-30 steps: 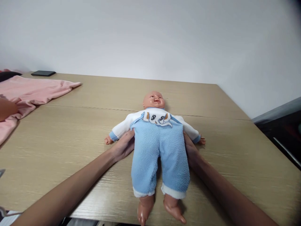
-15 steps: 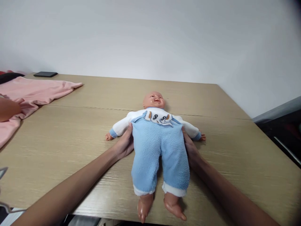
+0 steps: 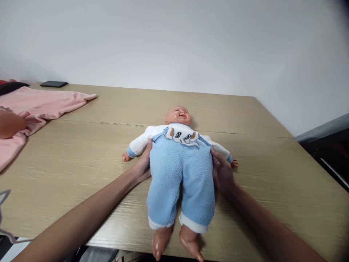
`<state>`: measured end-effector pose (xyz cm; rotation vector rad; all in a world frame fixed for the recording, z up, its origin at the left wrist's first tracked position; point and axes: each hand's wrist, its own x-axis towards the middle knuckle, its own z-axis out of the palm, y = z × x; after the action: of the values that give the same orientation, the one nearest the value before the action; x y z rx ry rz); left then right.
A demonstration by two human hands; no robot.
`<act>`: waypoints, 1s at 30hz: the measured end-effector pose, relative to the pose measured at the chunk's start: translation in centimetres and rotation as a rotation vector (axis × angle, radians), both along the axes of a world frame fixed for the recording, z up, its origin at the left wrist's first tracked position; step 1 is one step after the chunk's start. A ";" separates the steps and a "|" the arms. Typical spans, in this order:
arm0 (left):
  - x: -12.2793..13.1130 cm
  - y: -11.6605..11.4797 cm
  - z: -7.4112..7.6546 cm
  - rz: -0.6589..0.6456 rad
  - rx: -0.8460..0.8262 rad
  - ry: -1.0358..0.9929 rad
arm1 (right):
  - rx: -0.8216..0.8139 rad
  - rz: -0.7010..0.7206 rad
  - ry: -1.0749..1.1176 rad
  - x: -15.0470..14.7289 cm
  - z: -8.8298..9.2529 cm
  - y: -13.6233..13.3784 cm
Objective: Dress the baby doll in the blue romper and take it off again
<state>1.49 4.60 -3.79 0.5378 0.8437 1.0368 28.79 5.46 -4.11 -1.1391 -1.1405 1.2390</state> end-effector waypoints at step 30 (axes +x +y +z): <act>-3.4 1.1 -0.2 0.266 0.631 0.935 | 0.235 -0.205 -0.421 1.9 -2.0 0.6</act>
<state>-1.90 5.70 -4.02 1.5499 1.4279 1.3064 30.73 6.06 -6.12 -1.3324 -1.3981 0.7026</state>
